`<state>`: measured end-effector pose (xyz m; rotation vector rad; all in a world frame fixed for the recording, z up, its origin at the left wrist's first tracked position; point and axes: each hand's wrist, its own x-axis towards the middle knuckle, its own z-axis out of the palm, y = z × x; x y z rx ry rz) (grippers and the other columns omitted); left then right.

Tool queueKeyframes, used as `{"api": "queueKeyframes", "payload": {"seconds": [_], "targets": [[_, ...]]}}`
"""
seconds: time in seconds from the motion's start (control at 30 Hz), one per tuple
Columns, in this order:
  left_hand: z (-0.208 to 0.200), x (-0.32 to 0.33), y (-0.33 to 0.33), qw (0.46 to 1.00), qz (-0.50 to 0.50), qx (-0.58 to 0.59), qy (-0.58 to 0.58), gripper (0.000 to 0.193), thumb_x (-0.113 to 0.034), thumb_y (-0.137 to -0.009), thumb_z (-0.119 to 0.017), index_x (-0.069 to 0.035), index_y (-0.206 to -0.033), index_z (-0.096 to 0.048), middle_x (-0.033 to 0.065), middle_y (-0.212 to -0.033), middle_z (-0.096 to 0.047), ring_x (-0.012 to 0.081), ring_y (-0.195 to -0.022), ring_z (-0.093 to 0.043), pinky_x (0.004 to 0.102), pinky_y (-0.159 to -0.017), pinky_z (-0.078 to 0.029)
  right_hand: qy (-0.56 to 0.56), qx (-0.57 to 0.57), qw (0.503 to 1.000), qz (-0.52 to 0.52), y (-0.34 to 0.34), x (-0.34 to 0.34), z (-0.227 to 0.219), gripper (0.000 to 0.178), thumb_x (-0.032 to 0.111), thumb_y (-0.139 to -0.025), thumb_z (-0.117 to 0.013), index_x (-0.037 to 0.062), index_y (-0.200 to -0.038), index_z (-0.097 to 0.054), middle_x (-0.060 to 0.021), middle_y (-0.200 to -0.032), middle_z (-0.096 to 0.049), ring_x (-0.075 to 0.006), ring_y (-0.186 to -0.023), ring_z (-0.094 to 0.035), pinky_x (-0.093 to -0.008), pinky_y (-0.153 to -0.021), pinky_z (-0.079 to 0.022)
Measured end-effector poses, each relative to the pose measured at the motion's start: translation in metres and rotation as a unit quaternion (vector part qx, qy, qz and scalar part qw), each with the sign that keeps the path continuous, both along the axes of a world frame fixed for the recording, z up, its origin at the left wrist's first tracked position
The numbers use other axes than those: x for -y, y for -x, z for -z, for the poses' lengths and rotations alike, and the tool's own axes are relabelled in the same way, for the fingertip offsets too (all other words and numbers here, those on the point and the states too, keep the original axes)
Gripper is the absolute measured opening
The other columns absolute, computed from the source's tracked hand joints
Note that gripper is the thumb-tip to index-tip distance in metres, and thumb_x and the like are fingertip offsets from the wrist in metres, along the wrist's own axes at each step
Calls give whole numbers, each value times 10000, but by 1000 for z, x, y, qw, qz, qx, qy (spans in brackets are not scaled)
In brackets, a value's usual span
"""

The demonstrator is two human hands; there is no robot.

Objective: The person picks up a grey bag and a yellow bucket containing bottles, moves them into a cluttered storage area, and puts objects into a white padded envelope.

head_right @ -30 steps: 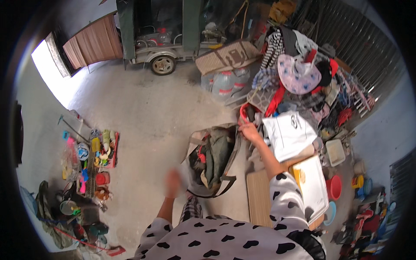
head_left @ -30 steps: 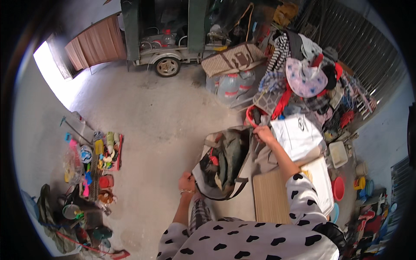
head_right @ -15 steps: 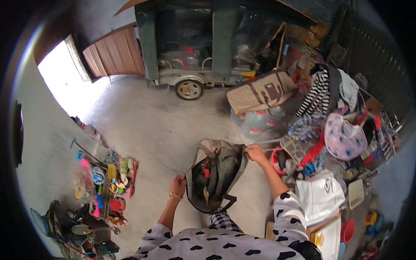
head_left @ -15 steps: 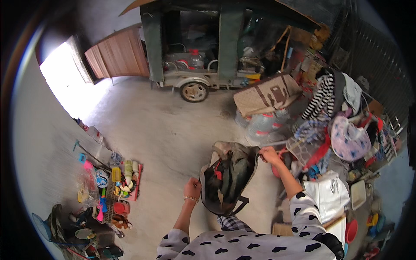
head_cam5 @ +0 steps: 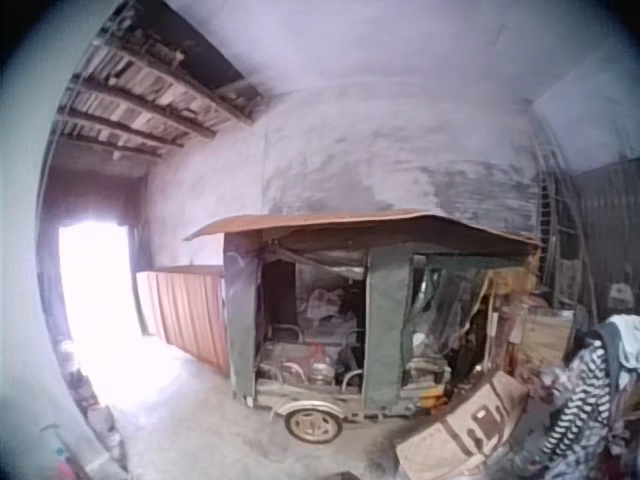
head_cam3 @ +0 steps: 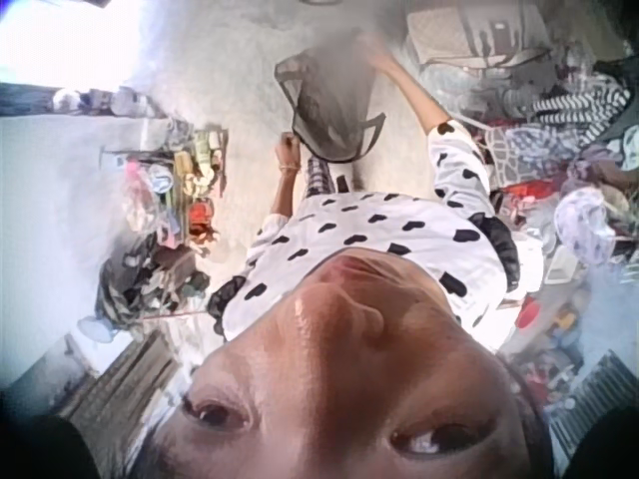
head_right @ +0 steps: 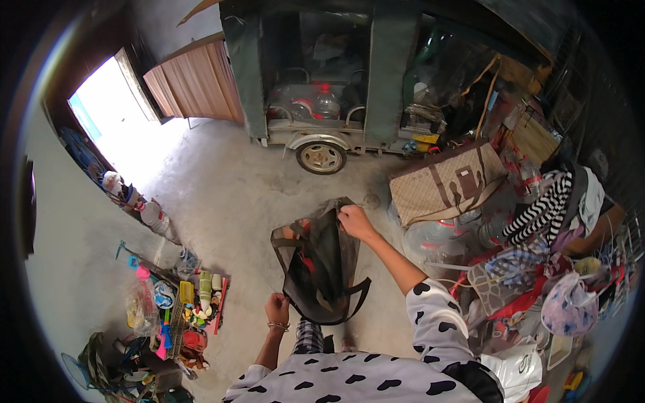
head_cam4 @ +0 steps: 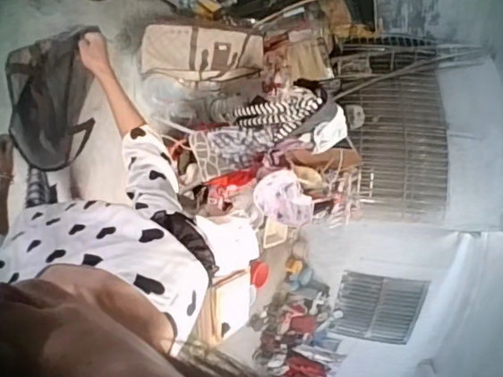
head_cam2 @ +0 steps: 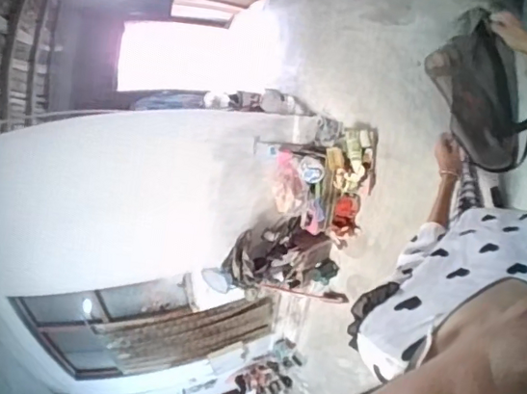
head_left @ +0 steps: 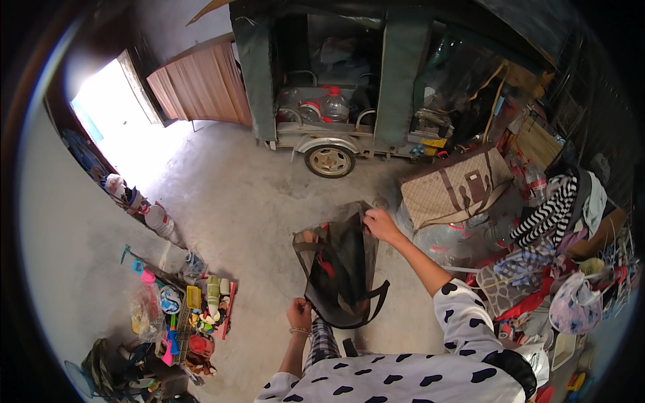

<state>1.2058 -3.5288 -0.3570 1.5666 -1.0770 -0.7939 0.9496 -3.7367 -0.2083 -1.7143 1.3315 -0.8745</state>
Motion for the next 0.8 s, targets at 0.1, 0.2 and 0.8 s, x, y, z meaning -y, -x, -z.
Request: {"api": "queueKeyframes", "payload": {"seconds": [0.1, 0.2, 0.8], "targets": [[16, 67, -5, 999, -10, -46, 24, 106, -17, -734, -603, -24, -728, -498, -1, -607, -502, 56, -542, -450, 208, -501, -376, 3, -35, 999, 7, -28, 64, -20, 219, 91, -792, -474, -48, -624, -496, -127, -530, -540, -196, -449, -536, -335, -470, -412], [25, 134, -12, 997, -26, -63, 19, 83, -42, -761, -594, -32, -775, -512, 5, -618, -508, 68, -547, -452, 224, -509, -382, -48, -1, 999, 4, -46, 128, -31, 246, 114, -841, -455, -20, -639, -491, -62, -518, -526, -102, -388, -459, -271, -382, -355], [53, 509, -3, 981, -37, -181, -52, 134, -127, -852, -521, -36, -948, -500, 42, -735, -568, 78, -495, -476, 209, -422, -390, 26, 7, 1000, -6, -56, 580, -126, 244, 170, -874, -479, 20, -683, -500, -34, -542, -503, -74, -402, -430, -231, -386, -324]]}}
